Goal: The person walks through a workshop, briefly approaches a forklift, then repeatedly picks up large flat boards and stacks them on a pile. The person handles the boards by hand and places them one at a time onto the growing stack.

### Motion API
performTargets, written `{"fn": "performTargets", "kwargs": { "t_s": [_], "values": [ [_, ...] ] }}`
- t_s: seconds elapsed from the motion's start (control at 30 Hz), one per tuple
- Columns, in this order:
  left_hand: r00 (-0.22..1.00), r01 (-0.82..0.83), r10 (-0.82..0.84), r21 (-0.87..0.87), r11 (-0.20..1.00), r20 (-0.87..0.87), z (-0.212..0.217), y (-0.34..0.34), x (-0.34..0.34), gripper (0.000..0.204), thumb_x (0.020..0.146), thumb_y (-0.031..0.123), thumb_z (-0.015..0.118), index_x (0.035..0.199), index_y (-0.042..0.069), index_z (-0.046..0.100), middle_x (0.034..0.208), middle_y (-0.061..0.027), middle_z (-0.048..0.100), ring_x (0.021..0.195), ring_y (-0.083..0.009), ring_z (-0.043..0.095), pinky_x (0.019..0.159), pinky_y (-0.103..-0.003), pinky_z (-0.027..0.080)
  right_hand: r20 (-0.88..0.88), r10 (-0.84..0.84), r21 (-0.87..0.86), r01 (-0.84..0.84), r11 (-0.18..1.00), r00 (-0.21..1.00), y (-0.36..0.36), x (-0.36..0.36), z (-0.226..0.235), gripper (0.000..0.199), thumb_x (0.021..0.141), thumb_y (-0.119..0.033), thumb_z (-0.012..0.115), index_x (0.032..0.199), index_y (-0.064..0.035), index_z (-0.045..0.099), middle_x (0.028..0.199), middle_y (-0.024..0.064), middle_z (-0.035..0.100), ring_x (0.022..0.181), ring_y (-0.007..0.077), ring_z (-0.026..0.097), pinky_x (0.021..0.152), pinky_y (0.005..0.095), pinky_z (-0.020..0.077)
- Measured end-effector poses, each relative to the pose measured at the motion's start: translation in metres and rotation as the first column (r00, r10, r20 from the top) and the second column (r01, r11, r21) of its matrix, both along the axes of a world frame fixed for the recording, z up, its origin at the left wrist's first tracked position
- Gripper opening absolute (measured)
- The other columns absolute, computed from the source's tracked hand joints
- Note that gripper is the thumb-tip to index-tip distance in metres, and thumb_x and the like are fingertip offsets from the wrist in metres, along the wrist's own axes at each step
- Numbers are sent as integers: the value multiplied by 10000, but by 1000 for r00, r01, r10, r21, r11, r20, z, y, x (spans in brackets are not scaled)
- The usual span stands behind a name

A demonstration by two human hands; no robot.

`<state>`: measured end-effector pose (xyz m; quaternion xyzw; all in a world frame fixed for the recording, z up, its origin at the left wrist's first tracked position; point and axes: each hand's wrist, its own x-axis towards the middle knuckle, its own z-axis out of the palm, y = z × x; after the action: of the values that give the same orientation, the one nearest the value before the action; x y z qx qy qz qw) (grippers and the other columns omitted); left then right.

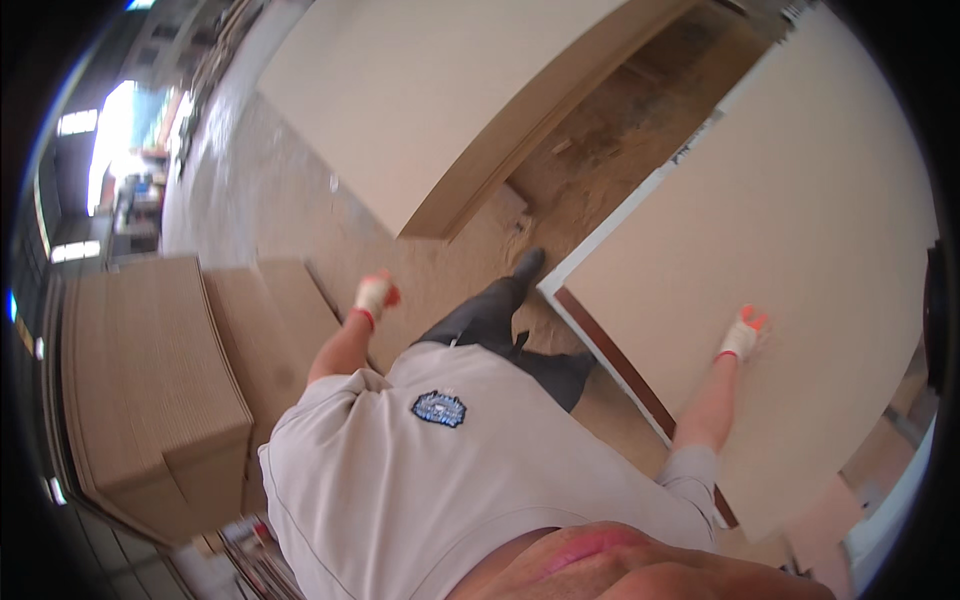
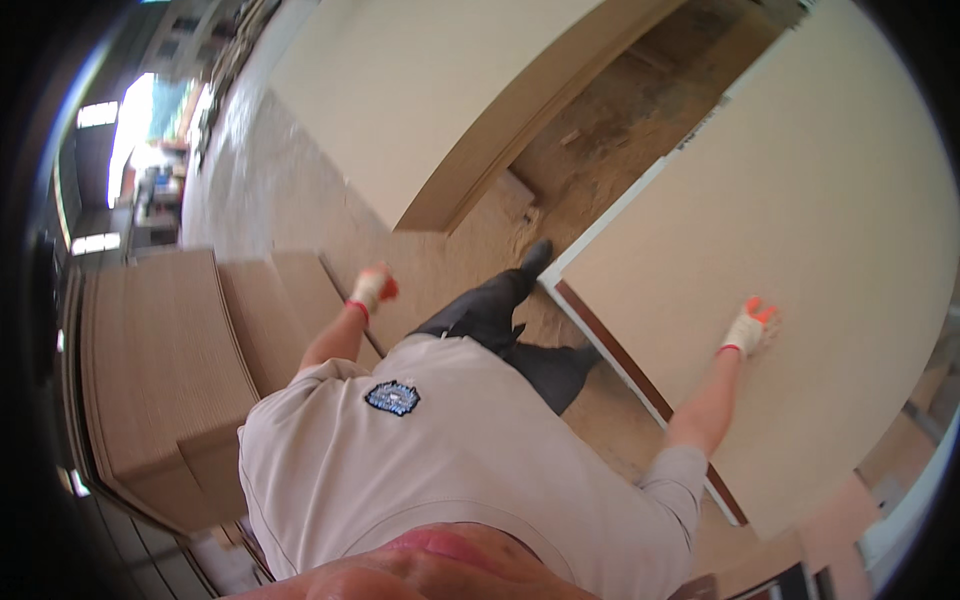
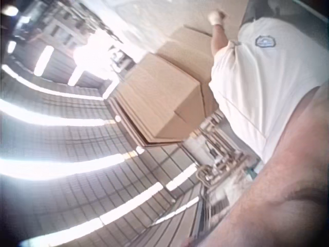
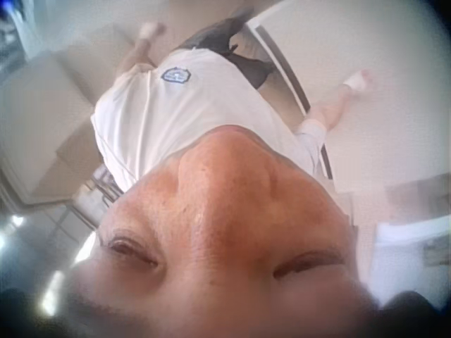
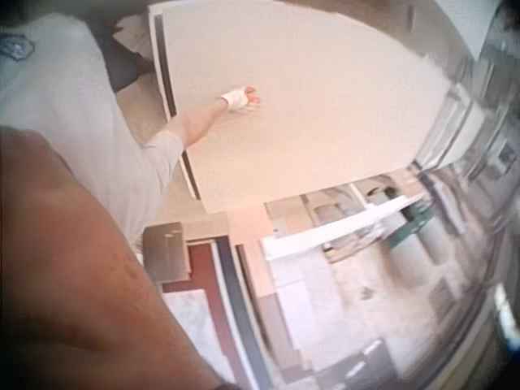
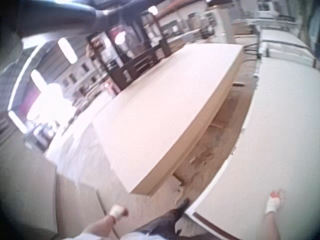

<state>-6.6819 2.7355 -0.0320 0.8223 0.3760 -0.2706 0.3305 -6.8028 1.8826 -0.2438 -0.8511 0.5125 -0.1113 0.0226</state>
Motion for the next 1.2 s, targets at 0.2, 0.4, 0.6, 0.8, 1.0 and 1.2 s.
{"fn": "performTargets", "kwargs": {
  "t_s": [0.2, 0.4, 0.6, 0.8, 1.0, 1.2],
  "values": [
    [921, -339, 387, -391, 855, 47, 42, -3, 73, 736, 1010, 692, 544, 873, -18, 676, 787, -179, 714, 614, -307, 695, 612, -415, 604, 144, 303, 404, -335, 851, 942, 224, 19, 13, 628, 1003, -480, 613, 1448, -41, 565, 1518, 194, 540, 1387, 412, 487, 1173, 499, 424],
    [940, -298, 328, -242, 924, 96, 43, -52, 71, 691, 1054, 638, 486, 873, -17, 612, 731, -165, 658, 498, -269, 602, 515, -435, 562, 436, 401, 816, -542, 200, 805, 390, 8, 87, 484, 1027, -402, 676, 1349, -41, 684, 1199, 112, 766, 1137, 218, 702, 1022, 358, 523],
    [958, -268, 283, -224, 937, 37, 52, -56, 50, 679, 1056, 630, 455, 886, -7, 616, 748, -155, 660, 479, -239, 568, 515, -426, 543, 357, 50, 820, -288, -495, 933, 483, 82, 163, 546, 1071, -436, 621, 1484, -81, 582, 1420, 134, 656, 1281, 293, 633, 1099, 434, 481],
    [987, -126, 41, -591, 797, -154, 62, -121, 38, 616, 1015, 600, 571, 923, 11, 726, 830, -128, 733, 552, -205, 658, 575, -361, 570, -10, -280, 635, -210, -744, 960, 558, 159, 204, 556, 1073, -425, 611, 1530, -144, 464, 1512, 154, 523, 1379, 362, 511, 1133, 583, 430],
    [869, 461, -452, -660, 593, 201, 39, -138, 15, 626, 985, 632, 616, 1017, 24, 760, 945, -111, 768, 741, -185, 727, 760, -349, 584, 115, -505, 853, -346, -390, 855, 512, 140, 256, 381, 1065, -398, 628, 1415, -266, 559, 1453, 50, 581, 1323, 317, 548, 1042, 634, 509],
    [880, 414, -470, -373, 830, -70, -19, -28, -75, 577, 996, 577, 651, 1083, 16, 755, 958, -111, 770, 823, -209, 735, 756, -371, 589, 265, -506, 902, -397, -171, 821, 381, 48, 224, 590, 1010, -423, 714, 1519, -215, 502, 1531, 18, 539, 1391, 249, 526, 971, 628, 573]
  ]
}}
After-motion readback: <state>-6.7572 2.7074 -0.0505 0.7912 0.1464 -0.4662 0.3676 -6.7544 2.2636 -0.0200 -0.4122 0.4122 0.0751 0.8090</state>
